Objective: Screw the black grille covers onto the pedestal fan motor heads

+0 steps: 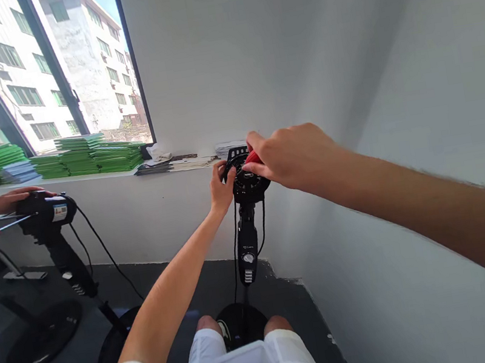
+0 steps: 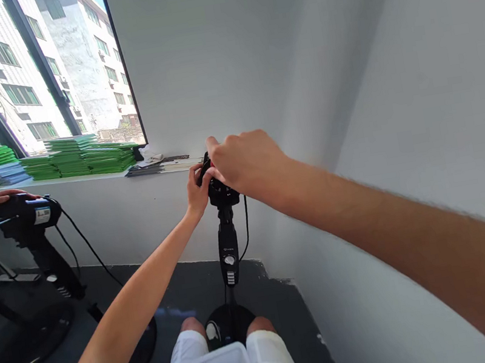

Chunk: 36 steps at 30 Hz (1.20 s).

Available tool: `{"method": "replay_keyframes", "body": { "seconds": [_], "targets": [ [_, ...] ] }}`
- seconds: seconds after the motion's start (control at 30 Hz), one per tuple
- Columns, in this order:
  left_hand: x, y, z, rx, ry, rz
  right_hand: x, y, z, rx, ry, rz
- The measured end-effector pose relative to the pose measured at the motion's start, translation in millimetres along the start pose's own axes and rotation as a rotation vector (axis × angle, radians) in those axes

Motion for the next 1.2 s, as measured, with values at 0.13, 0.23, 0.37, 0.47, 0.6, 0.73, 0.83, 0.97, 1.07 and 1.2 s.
{"method": "replay_keyframes", "body": {
  "seconds": [0.13,0.23,0.37,0.47,0.6,0.73,0.83,0.97,1.07,1.2],
  "targets": [
    [1.6,0.9,-6.8,-0.028,0.017,0.010,4.4,4.6,2.1,-0.024,0.015,0.026],
    [0.9,-0.1,-12.1,-0.073,-0.013,-0.045,2.9,-5.4,-2.3,0.071,-0.020,0.048],
    [-0.6,-2.7,-13.6,-0.081,-0.061,-0.063,8.9,-5.3,-5.4,0.017,0.059,-0.040],
    [-0.8,-1.8,-9.4,-0.062,-0.059,-0.038,8.0,-14.6,-7.2,0.085,0.051,-0.021],
    [0.0,-3.9,-6.3,-0.008,-0.043,-0.037,8.9,-10.7,-4.7,0.041,0.059,-0.040],
    [-0.8,-1.5,-11.7,-0.059,-0.075,-0.068,8.6,-9.7,-3.5,0.045,0.048,-0.020],
    [-1.9,-1.2,-14.9,-0.085,-0.089,-0.077,9.7,-9.1,-3.7,0.036,0.076,-0.030],
    [-3.7,-2.2,-13.7,-0.072,-0.084,-0.063,9.9,-9.1,-4.5,0.024,0.100,-0.047],
    [-4.6,-0.7,-12.0,-0.073,-0.082,-0.058,3.7,-17.3,-6.9,0.106,0.032,-0.014],
    [-3.8,-2.2,-11.2,-0.047,-0.064,-0.058,7.9,-9.1,-5.8,0.006,0.090,-0.084]
  ]
}}
Point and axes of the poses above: each hand's wrist, its own z-axis towards the middle knuckle, its own x-axis out of the back of the hand, y = z × x, the point moved 10 cm from there along z, towards the middle knuckle, and after that the axes turned 11 degrees about -x, right-handed, at the moved point
